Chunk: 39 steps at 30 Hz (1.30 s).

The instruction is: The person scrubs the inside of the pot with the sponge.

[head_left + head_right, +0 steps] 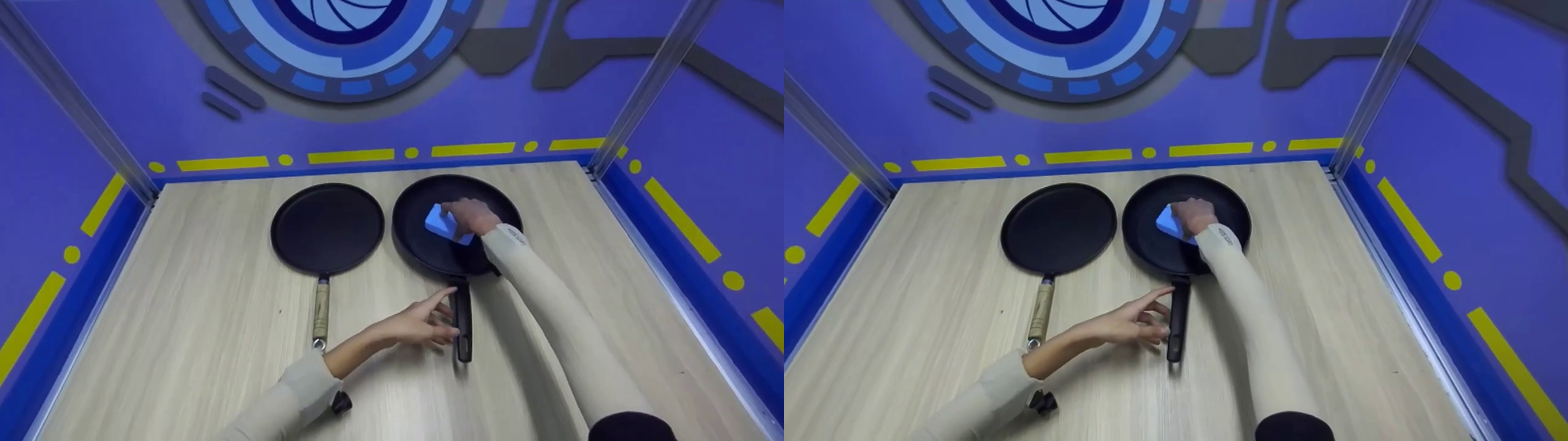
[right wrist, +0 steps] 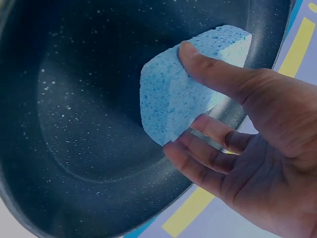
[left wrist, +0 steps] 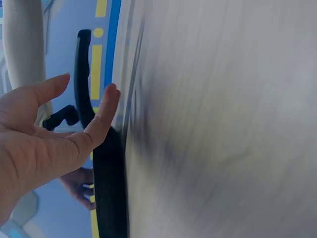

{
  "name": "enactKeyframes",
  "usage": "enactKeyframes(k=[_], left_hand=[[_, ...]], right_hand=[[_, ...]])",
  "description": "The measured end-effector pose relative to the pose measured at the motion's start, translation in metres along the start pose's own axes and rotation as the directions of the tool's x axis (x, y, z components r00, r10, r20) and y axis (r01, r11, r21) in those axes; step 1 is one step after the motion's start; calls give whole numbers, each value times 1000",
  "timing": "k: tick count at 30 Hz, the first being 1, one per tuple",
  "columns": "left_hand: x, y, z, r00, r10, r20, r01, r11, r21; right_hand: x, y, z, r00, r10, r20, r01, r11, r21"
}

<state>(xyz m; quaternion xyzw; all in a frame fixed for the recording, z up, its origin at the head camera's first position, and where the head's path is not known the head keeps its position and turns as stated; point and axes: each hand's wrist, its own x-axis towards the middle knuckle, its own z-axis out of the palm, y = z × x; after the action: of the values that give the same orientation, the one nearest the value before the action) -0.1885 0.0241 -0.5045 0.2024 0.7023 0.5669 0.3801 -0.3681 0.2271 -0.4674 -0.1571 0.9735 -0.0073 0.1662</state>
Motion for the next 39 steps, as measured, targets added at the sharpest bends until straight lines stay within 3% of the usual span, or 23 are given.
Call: enactKeyframes(k=[9,13,18,23,26,31,39], left_hand=[[13,4,13,1000,-2,-28,2,1000,8],[15,3,16,1000,-25,-5,24,993,-112],[20,0,18,998,-45,32,53,947,-317],[25,1,19,994,-66,89,96,916,-390],[28,2,20,989,-76,124,120,906,-406],[29,1,19,990,-73,119,118,892,-436],[34,-2,14,989,-96,114,140,857,-496]], right_hand=[[9,4,6,999,40,-22,-40,999,22],[6,4,9,999,33,-31,-33,999,24],[1,7,10,999,28,-29,-26,998,60],[-7,12,14,1000,25,0,-25,994,104],[-12,14,17,1000,10,9,-10,996,87],[-19,11,18,999,-40,-4,40,999,14],[-30,-2,30,977,-182,-112,168,978,-127]])
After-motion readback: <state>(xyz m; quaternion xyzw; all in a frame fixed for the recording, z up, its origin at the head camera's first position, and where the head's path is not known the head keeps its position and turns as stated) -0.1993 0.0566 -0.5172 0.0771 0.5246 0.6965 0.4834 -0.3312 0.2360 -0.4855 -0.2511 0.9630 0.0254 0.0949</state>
